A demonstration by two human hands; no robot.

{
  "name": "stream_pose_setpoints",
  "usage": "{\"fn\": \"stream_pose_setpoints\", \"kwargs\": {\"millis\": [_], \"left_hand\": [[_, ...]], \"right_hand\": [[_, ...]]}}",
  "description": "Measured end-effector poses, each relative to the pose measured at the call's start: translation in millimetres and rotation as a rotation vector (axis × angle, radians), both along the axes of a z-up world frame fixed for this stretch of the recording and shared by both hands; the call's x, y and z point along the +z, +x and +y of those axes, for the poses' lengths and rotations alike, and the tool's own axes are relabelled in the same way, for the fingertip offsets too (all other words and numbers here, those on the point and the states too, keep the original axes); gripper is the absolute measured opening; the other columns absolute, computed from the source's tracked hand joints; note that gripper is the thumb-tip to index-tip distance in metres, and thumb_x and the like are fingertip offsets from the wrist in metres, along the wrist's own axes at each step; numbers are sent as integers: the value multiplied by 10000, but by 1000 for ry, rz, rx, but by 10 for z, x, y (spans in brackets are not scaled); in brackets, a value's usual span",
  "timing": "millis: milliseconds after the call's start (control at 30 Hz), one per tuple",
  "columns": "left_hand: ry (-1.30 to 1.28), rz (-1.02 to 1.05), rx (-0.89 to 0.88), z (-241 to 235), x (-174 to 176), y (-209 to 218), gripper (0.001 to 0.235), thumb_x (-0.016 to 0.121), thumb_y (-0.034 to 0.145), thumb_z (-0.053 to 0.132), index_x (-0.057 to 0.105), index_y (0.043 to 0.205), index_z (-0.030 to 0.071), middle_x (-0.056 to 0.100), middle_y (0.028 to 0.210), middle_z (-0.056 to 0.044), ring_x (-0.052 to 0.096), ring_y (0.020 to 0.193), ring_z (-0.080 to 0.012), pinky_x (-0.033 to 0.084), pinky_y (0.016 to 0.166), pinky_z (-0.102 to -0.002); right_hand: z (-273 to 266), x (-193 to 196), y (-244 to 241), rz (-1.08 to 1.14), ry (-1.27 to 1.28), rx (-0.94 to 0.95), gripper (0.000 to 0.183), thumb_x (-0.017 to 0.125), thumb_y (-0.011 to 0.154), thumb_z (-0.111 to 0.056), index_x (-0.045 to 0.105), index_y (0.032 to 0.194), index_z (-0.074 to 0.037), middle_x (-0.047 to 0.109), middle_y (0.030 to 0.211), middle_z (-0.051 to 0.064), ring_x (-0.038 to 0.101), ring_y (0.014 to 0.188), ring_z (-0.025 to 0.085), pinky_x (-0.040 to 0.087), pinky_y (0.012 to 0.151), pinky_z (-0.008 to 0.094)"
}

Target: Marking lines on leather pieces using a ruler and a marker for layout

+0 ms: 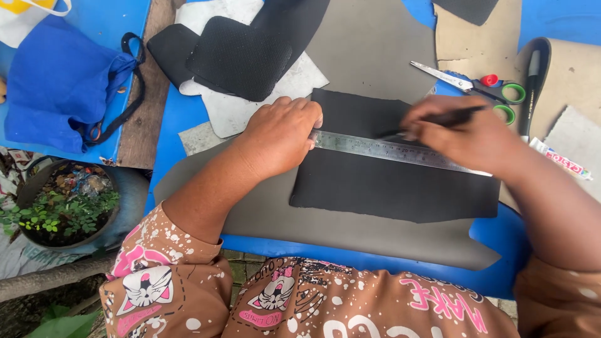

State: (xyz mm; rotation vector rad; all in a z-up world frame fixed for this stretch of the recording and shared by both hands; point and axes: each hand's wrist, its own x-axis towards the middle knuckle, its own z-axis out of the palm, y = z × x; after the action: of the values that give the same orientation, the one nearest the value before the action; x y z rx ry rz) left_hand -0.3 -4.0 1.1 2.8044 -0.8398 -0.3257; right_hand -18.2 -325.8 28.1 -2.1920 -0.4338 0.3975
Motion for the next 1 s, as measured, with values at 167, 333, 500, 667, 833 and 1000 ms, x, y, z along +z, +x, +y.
{"fn": "stream_pose_setpoints", "kwargs": {"millis": [167, 333, 500, 667, 833, 1000], "left_hand": [[28, 43, 9, -10, 65, -8, 141, 699, 907, 217, 579, 978, 194, 635, 977, -12, 596, 942, -312, 504, 728, -490], [5, -14, -31, 16, 48, -35, 113, 685, 880, 195, 587, 936, 195, 639, 949, -8, 593, 928, -319, 496, 714, -493], [45, 40, -3, 18, 97, -28, 104, 653, 880, 166, 658, 920, 263, 605, 979, 3, 584, 976, -300, 514, 755, -476], [28, 50, -3, 20, 106, -12, 101, 638, 877, 160, 659, 896, 257, 602, 963, 4, 579, 961, -293, 507, 732, -465], [18, 34, -6, 33, 69, -21, 98, 621, 867, 153, 656, 868, 245, 602, 952, 7, 581, 949, -280, 509, 732, -448], [-15, -49, -44, 56, -18, -11, 69, 677, 830, 150, 675, 789, 204, 579, 920, 8, 556, 914, -297, 511, 658, -439]], "right_hand": [[-742, 141, -248, 31, -158, -128, 182, 625, 950, -97, 782, 1012, -29, 794, 871, 96, 713, 816, 201, 540, 758, 337], [-1036, 122, -299, 32, -198, -218, 166, 637, 906, 18, 798, 943, 11, 772, 806, 123, 697, 757, 210, 544, 724, 338], [-1055, 195, -231, 73, -350, -187, 138, 715, 895, -115, 828, 971, -95, 798, 811, 54, 680, 736, 182, 502, 749, 328], [-1099, 203, -264, 28, -345, -202, 139, 662, 920, -35, 798, 943, -24, 780, 840, 104, 714, 765, 220, 565, 736, 346], [-894, 195, -258, -26, -194, -149, 154, 661, 930, -52, 781, 1020, -18, 759, 915, 98, 669, 824, 199, 507, 765, 339], [-732, 193, -256, 4, -103, -92, 203, 650, 925, -127, 778, 1056, -39, 783, 934, 82, 705, 840, 188, 562, 742, 318]]}}
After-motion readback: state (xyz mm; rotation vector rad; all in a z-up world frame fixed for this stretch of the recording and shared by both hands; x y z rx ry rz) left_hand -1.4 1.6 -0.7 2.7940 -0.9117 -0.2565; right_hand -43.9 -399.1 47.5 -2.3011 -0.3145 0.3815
